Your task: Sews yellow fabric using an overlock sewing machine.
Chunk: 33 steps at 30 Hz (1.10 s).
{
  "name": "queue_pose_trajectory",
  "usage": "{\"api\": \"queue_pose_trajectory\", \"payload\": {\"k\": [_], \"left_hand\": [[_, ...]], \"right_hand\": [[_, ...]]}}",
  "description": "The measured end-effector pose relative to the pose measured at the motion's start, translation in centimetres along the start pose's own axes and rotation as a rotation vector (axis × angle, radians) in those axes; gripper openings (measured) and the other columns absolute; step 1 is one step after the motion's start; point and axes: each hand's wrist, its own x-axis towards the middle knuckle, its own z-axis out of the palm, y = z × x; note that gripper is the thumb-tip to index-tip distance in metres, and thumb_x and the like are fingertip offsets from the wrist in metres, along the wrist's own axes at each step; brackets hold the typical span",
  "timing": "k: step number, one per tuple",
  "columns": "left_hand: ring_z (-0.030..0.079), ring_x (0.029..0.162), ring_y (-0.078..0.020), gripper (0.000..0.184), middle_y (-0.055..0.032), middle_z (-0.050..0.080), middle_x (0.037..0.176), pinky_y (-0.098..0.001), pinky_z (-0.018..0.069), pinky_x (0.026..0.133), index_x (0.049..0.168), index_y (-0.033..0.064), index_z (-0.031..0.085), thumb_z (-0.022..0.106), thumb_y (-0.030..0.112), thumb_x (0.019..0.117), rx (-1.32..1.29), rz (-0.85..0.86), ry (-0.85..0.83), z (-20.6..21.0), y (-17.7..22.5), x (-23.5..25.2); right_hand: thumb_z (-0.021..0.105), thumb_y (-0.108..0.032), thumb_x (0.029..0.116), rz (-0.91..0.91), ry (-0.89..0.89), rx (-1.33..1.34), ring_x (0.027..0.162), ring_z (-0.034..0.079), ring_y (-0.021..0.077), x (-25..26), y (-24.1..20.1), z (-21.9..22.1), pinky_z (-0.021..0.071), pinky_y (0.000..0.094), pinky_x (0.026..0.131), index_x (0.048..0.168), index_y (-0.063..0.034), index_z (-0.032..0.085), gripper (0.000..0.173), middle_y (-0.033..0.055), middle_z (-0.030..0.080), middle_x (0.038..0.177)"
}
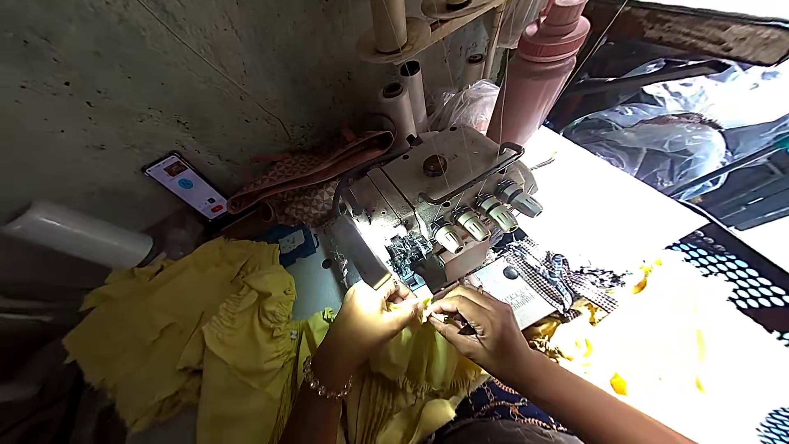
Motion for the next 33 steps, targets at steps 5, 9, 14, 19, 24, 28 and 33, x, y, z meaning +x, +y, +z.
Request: {"api": "queue_pose_trajectory", "payload": {"k": [5,9,14,19,24,28,33], "left_hand": [[0.055,0.069,0.0049,0.024,0.0096,0.062,0.074,-0.0174,0.0444,0.066,0.084,0.0124,0.072,0.065,0.032,0.0947,-0.059,-0.053,0.002,-0.1,-0.3,0.3],[0.052,0.066,0.0077,0.022,0.0111,0.062,0.073,-0.0136,0.0425,0.063,0.083,0.0109,0.072,0.067,0.028,0.0950,-0.177,-0.058,-0.018,0.0,-0.3,0.2],[0.053,0.069,0.0080,0.024,0.0100,0.062,0.075,-0.0136,0.0412,0.065,0.080,0.0105,0.071,0.062,0.025,0.0971,-0.179,-0.042,-0.015,-0.2,-0.1,-0.1],[0.053,0.069,0.0078,0.025,0.0095,0.062,0.074,-0.0142,0.0407,0.065,0.080,0.0098,0.071,0.061,0.025,0.0970,-0.168,-0.010,0.005,0.0,-0.6,-0.3],[0.051,0.066,0.0073,0.029,0.0097,0.058,0.070,-0.0150,0.0386,0.062,0.078,0.0096,0.069,0.057,0.025,0.0994,-0.162,-0.003,0.006,0.0,-0.5,-0.5],[0.062,0.077,0.0066,0.026,0.0078,0.070,0.083,-0.0144,0.0497,0.073,0.090,0.0090,0.074,0.075,0.035,0.0887,-0.193,0.021,-0.015,0.1,-0.7,-0.7],[0.062,0.080,0.0047,0.016,0.0047,0.069,0.086,-0.0144,0.0492,0.075,0.090,0.0071,0.073,0.075,0.023,0.0872,-0.207,0.043,0.062,0.8,-1.1,-0.7]], "right_hand": [[0.061,-0.019,0.0991,-0.058,-0.197,0.362,0.097,0.068,0.0081,-1.1,-3.4,-1.0,0.0548,0.0237,0.087,0.104,-0.0143,0.070,0.011,-0.0006,0.074,0.101],[0.063,-0.019,0.1013,0.030,-0.257,0.574,0.086,0.069,0.0035,-0.6,-4.7,-0.7,0.0559,0.0171,0.080,0.101,-0.0065,0.073,0.016,0.0026,0.073,0.090],[0.074,-0.024,0.0905,0.338,-0.097,0.434,0.073,0.061,-0.0105,1.8,-1.6,-0.3,0.0493,0.0070,0.068,0.090,-0.0077,0.075,0.016,-0.0064,0.072,0.082],[0.074,-0.019,0.0884,0.389,-0.089,0.482,0.072,0.061,-0.0109,1.9,-1.7,-0.2,0.0500,0.0067,0.068,0.089,-0.0079,0.074,0.011,-0.0081,0.071,0.082],[0.073,-0.017,0.0895,0.412,-0.081,0.523,0.072,0.062,-0.0096,2.1,-1.6,-0.1,0.0514,0.0076,0.067,0.091,-0.0077,0.073,0.010,-0.0083,0.071,0.082],[0.073,-0.017,0.0901,0.421,-0.080,0.514,0.073,0.063,-0.0092,2.1,-1.5,-0.1,0.0520,0.0079,0.069,0.092,-0.0076,0.073,0.010,-0.0078,0.072,0.084],[0.075,-0.014,0.0886,0.358,-0.022,0.526,0.076,0.062,-0.0070,1.3,-1.8,0.1,0.0518,0.0084,0.068,0.106,-0.0051,0.066,0.022,-0.0055,0.070,0.091]]}}
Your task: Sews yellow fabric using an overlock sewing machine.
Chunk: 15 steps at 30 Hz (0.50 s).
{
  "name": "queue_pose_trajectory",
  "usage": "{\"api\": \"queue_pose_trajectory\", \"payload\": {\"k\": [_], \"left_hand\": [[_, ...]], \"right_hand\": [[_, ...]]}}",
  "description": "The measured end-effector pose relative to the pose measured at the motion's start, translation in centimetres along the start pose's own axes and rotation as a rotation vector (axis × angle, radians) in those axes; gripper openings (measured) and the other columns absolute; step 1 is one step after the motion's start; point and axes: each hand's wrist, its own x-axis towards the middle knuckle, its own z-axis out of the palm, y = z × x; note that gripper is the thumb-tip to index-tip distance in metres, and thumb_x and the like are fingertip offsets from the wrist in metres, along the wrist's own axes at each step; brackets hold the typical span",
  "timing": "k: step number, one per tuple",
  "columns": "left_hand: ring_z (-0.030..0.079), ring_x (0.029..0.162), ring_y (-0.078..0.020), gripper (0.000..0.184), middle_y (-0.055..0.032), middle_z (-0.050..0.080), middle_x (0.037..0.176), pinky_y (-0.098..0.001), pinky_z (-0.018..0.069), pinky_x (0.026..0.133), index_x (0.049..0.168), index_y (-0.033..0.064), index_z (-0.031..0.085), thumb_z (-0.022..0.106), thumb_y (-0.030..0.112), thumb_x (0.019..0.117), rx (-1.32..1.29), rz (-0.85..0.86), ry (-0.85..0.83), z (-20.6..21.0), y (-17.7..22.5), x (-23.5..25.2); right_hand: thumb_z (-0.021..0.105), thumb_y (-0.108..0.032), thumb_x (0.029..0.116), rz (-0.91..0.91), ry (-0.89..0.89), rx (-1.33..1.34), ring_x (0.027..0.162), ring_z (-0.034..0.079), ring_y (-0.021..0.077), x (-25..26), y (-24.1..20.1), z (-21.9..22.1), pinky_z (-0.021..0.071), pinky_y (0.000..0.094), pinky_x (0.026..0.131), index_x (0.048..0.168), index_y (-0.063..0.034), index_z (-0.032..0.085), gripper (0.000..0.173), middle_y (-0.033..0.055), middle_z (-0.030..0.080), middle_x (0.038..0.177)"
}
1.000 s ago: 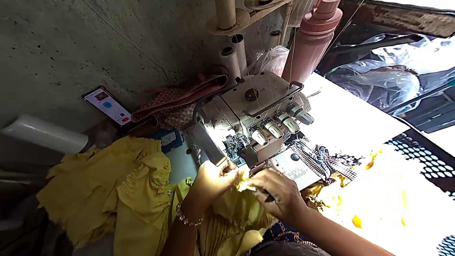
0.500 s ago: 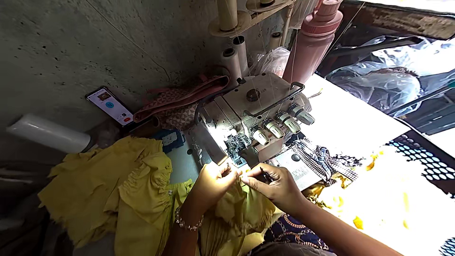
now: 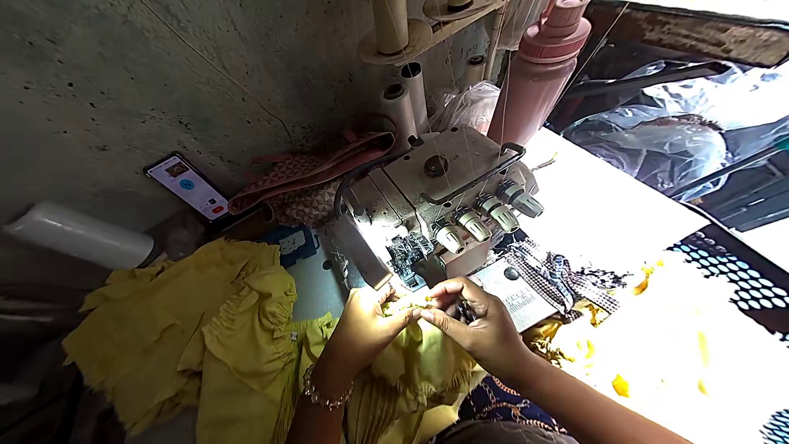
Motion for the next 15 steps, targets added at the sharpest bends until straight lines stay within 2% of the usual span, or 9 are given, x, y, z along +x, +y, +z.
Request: {"api": "queue_pose_trajectory", "payload": {"k": [2,5,8,9,11,15], "left_hand": [[0.062,0.081,0.0048,0.015,0.0058,0.069,0.087,-0.0151,0.0494,0.076,0.090,0.0082,0.074,0.075,0.022,0.0873,-0.010,-0.013,0.006,0.1,0.1,0.0],[0.062,0.081,0.0050,0.013,0.0057,0.069,0.087,-0.0139,0.0495,0.076,0.090,0.0081,0.074,0.076,0.021,0.0874,-0.034,0.003,0.028,0.2,0.0,0.0],[0.061,0.080,0.0057,0.011,0.0049,0.069,0.086,-0.0127,0.0492,0.075,0.090,0.0065,0.073,0.074,0.017,0.0866,-0.050,0.011,0.046,0.3,0.1,-0.1],[0.062,0.081,0.0059,0.011,0.0047,0.069,0.086,-0.0125,0.0495,0.075,0.090,0.0061,0.073,0.073,0.016,0.0865,-0.051,0.015,0.051,0.3,0.1,-0.1],[0.061,0.081,0.0059,0.011,0.0037,0.068,0.087,-0.0121,0.0490,0.075,0.090,0.0043,0.072,0.072,0.014,0.0861,-0.061,0.019,0.054,0.3,0.1,-0.2],[0.062,0.080,0.0056,0.010,0.0031,0.068,0.088,-0.0114,0.0501,0.074,0.092,0.0030,0.071,0.071,0.010,0.0852,-0.086,0.032,0.051,0.3,-0.1,-0.2]], "right_hand": [[0.073,-0.013,0.0884,-0.101,0.039,-0.077,0.077,0.062,-0.0064,-0.5,0.4,0.2,0.0512,0.0081,0.069,0.105,-0.0045,0.063,0.022,-0.0034,0.070,0.090],[0.068,-0.013,0.0945,-0.358,0.049,-0.263,0.076,0.061,0.0005,-0.9,1.2,0.2,0.0500,0.0103,0.068,0.107,-0.0082,0.058,0.017,0.0033,0.065,0.089],[0.064,-0.012,0.0965,-0.576,0.059,-0.383,0.074,0.061,0.0065,-1.1,1.9,0.5,0.0489,0.0137,0.064,0.108,-0.0122,0.054,0.015,0.0038,0.062,0.090],[0.062,-0.013,0.0974,-0.621,0.059,-0.417,0.079,0.064,0.0076,-1.1,2.0,0.6,0.0505,0.0151,0.066,0.108,-0.0135,0.054,0.013,0.0031,0.065,0.093],[0.058,-0.013,0.0983,-0.666,0.060,-0.464,0.083,0.068,0.0088,-1.2,2.0,0.6,0.0517,0.0170,0.067,0.106,-0.0143,0.054,0.009,0.0027,0.069,0.094],[0.060,-0.013,0.0961,-0.638,0.067,-0.473,0.078,0.066,0.0080,-1.2,2.2,0.6,0.0494,0.0168,0.063,0.104,-0.0146,0.056,0.009,0.0014,0.069,0.089]]}}
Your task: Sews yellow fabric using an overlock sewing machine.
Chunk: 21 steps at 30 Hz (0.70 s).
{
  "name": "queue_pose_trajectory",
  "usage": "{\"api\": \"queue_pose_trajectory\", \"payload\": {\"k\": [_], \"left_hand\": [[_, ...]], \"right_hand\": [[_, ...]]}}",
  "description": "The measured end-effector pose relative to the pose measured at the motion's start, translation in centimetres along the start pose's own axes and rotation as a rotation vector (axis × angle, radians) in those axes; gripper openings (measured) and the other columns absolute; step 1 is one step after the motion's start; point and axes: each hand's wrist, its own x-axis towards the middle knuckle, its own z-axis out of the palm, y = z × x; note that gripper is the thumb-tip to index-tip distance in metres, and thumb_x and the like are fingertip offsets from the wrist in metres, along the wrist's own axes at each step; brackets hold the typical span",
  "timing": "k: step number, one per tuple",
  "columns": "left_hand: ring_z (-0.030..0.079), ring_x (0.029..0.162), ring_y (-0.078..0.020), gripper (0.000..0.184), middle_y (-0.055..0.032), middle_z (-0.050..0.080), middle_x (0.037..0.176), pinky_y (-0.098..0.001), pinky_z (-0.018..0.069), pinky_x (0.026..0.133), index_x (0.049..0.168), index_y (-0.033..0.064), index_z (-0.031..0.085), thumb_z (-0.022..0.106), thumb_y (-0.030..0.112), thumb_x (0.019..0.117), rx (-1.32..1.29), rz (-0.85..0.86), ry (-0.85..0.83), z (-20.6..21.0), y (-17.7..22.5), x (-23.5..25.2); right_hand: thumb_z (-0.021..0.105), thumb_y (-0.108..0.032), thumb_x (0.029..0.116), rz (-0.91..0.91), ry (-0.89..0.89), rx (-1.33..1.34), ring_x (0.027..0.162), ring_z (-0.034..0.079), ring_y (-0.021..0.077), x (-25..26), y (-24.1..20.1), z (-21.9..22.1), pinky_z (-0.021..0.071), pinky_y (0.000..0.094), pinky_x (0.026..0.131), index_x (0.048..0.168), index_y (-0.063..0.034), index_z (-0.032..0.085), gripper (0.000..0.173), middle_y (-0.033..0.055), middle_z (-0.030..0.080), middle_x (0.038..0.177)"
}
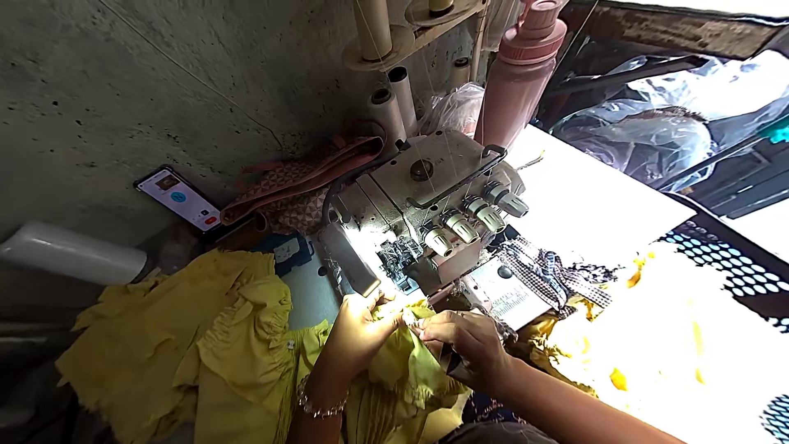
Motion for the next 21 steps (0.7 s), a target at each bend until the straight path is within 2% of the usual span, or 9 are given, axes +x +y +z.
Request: {"api": "queue_pose_trajectory", "payload": {"k": [3,6,9,12,14,18,21], "left_hand": [[0.063,0.080,0.0051,0.009,0.0037,0.069,0.087,-0.0118,0.0515,0.074,0.092,0.0039,0.071,0.073,0.010,0.0855,-0.023,0.011,-0.005,0.0,0.0,0.0],[0.063,0.080,0.0045,0.012,0.0045,0.069,0.087,-0.0125,0.0518,0.074,0.092,0.0050,0.071,0.076,0.013,0.0860,-0.035,0.015,-0.012,0.0,-0.2,0.0],[0.065,0.080,0.0031,0.012,0.0043,0.070,0.088,-0.0137,0.0527,0.075,0.092,0.0056,0.072,0.077,0.014,0.0853,-0.044,0.009,0.003,0.1,-0.1,0.0],[0.065,0.082,0.0029,0.013,0.0040,0.070,0.089,-0.0137,0.0533,0.076,0.092,0.0053,0.071,0.078,0.013,0.0847,-0.077,0.020,0.012,0.2,-0.2,-0.2],[0.065,0.081,0.0030,0.014,0.0043,0.070,0.087,-0.0140,0.0536,0.075,0.093,0.0054,0.071,0.079,0.012,0.0838,-0.094,0.017,0.016,0.2,-0.2,-0.2],[0.063,0.081,0.0040,0.013,0.0059,0.069,0.086,-0.0141,0.0511,0.075,0.091,0.0069,0.071,0.077,0.016,0.0838,-0.043,0.019,0.026,0.3,-0.4,-0.3],[0.063,0.082,0.0037,0.014,0.0068,0.069,0.086,-0.0153,0.0509,0.076,0.090,0.0085,0.072,0.079,0.019,0.0835,-0.031,0.022,0.019,0.2,-0.4,-0.2]], "right_hand": [[0.064,-0.014,0.0934,0.145,0.013,0.109,0.077,0.063,0.0059,-0.2,0.1,-0.1,0.0491,0.0146,0.065,0.102,-0.0130,0.059,0.011,0.0016,0.067,0.086],[0.072,-0.012,0.0905,0.395,0.051,0.335,0.077,0.061,-0.0024,0.3,0.0,-0.2,0.0496,0.0104,0.069,0.102,-0.0088,0.061,0.016,-0.0012,0.068,0.088],[0.076,-0.014,0.0876,0.565,0.003,0.447,0.078,0.062,-0.0051,1.2,0.0,-0.6,0.0528,0.0099,0.070,0.111,-0.0040,0.062,0.029,-0.0047,0.068,0.088],[0.077,-0.025,0.0888,0.623,-0.089,0.411,0.076,0.055,-0.0067,1.8,0.3,-0.9,0.0456,0.0067,0.065,0.122,-0.0023,0.066,0.042,-0.0038,0.064,0.093],[0.076,-0.031,0.0880,0.637,-0.105,0.391,0.075,0.051,-0.0083,1.9,0.5,-1.0,0.0421,0.0050,0.062,0.119,-0.0052,0.071,0.040,-0.0040,0.062,0.095],[0.076,-0.041,0.0888,0.652,-0.151,0.425,0.072,0.047,-0.0107,2.4,0.4,-1.2,0.0382,0.0049,0.060,0.102,-0.0088,0.075,0.034,-0.0061,0.059,0.092],[0.074,-0.032,0.0920,0.599,-0.096,0.384,0.075,0.054,-0.0089,2.4,0.5,-0.5,0.0433,0.0066,0.065,0.089,-0.0080,0.074,0.024,-0.0046,0.066,0.087]]}}
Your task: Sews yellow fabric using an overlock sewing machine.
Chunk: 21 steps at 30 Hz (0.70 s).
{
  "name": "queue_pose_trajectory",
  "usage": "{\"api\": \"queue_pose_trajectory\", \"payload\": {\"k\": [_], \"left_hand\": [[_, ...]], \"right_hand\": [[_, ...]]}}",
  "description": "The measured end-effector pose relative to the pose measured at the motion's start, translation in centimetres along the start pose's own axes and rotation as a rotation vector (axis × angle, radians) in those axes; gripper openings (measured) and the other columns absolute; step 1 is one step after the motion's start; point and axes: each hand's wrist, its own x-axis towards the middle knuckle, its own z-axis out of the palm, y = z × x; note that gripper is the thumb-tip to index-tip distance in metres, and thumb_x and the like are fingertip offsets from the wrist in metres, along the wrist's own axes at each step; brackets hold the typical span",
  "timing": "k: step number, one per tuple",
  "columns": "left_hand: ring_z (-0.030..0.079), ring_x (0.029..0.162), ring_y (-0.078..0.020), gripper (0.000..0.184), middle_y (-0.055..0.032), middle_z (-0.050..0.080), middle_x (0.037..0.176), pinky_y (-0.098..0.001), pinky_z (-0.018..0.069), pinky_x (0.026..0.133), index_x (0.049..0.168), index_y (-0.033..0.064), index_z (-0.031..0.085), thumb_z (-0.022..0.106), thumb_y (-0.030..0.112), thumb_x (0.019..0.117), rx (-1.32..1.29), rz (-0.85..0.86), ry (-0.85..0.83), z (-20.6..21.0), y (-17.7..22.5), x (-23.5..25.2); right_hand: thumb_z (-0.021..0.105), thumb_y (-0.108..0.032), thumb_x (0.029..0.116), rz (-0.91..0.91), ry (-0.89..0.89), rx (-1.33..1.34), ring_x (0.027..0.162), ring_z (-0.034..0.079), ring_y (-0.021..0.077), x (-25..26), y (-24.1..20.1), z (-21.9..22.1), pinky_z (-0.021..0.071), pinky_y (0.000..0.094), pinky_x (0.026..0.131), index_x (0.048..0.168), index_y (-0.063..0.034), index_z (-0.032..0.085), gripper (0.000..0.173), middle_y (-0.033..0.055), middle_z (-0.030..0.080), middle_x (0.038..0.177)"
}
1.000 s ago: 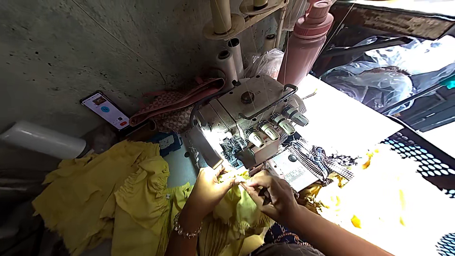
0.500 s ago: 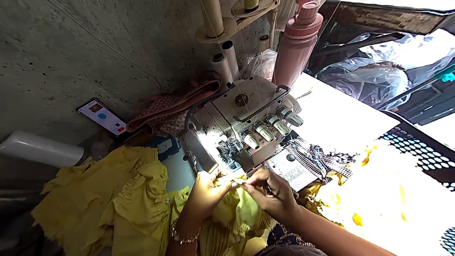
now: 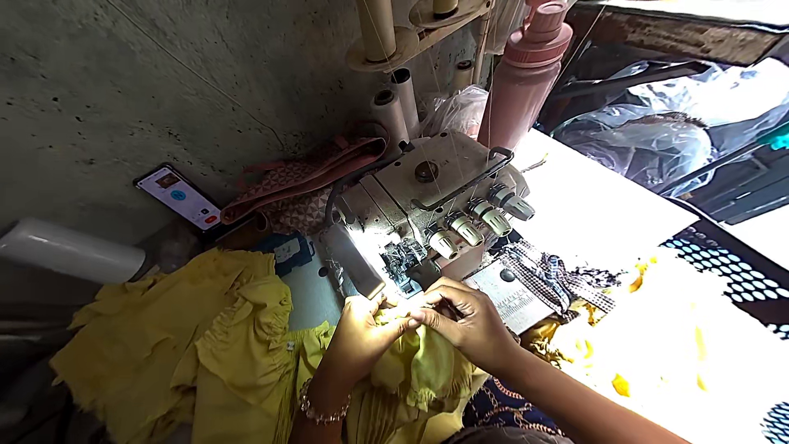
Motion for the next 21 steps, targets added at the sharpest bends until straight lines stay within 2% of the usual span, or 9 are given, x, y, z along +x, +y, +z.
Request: {"api": "queue_pose_trajectory", "payload": {"k": [3,6,9,12,15,18,21], "left_hand": [[0.061,0.081,0.0048,0.014,0.0083,0.069,0.085,-0.0168,0.0486,0.078,0.089,0.0090,0.073,0.078,0.022,0.0863,-0.001,0.023,-0.015,-0.2,-0.1,0.0],[0.062,0.082,0.0041,0.015,0.0069,0.069,0.085,-0.0173,0.0507,0.078,0.089,0.0078,0.073,0.069,0.021,0.0944,-0.015,0.069,-0.024,-0.3,-0.3,0.0],[0.063,0.086,0.0035,0.015,0.0088,0.069,0.087,-0.0228,0.0507,0.085,0.089,0.0116,0.073,0.064,0.021,0.0965,0.041,0.037,0.015,0.1,-0.1,-0.2],[0.061,0.087,-0.0036,0.021,0.0069,0.068,0.085,-0.0392,0.0393,0.094,0.090,0.0137,0.073,0.057,0.025,0.0985,0.329,0.023,0.167,1.5,1.0,-1.0],[0.062,0.079,-0.0129,0.027,0.0036,0.068,0.079,-0.0466,0.0374,0.089,0.088,0.0149,0.074,0.051,0.025,0.0989,0.695,0.071,0.383,3.7,2.2,-1.8],[0.062,0.083,-0.0191,0.028,0.0015,0.067,0.078,-0.0503,0.0359,0.091,0.084,0.0142,0.072,0.051,0.026,0.0966,0.821,0.017,0.533,5.6,2.2,-1.9],[0.062,0.096,-0.0262,0.028,-0.0033,0.066,0.087,-0.0548,0.0333,0.093,0.085,0.0131,0.070,0.050,0.030,0.0963,0.829,-0.085,0.587,6.7,1.3,-1.6]], "right_hand": [[0.073,-0.026,0.0932,0.006,0.009,0.038,0.077,0.058,-0.0076,0.2,0.0,0.0,0.0468,0.0081,0.070,0.085,-0.0068,0.073,0.021,-0.0045,0.067,0.085],[0.072,-0.023,0.0924,0.054,-0.004,0.100,0.076,0.058,-0.0087,0.3,-0.1,-0.1,0.0465,0.0077,0.068,0.087,-0.0080,0.073,0.016,-0.0069,0.067,0.084],[0.073,-0.019,0.0915,0.070,0.001,0.137,0.071,0.056,-0.0093,0.2,-0.3,-0.1,0.0455,0.0075,0.064,0.089,-0.0081,0.073,0.011,-0.0078,0.068,0.084],[0.072,-0.019,0.0916,0.069,0.017,0.106,0.070,0.055,-0.0095,0.1,-0.3,0.0,0.0450,0.0074,0.063,0.089,-0.0073,0.073,0.012,-0.0072,0.068,0.083],[0.068,-0.020,0.0917,0.016,0.020,-0.006,0.068,0.051,-0.0103,0.0,-0.3,-0.1,0.0414,0.0062,0.061,0.088,-0.0060,0.072,0.016,-0.0062,0.065,0.080],[0.065,-0.021,0.0894,-0.060,0.047,-0.153,0.062,0.046,-0.0080,0.2,-0.1,-0.1,0.0363,0.0076,0.056,0.083,-0.0057,0.069,0.017,-0.0044,0.059,0.074],[0.067,-0.023,0.0846,-0.028,0.066,-0.234,0.059,0.045,-0.0052,0.7,0.4,0.0,0.0351,0.0108,0.053,0.078,-0.0073,0.065,0.017,-0.0048,0.056,0.069]]}}
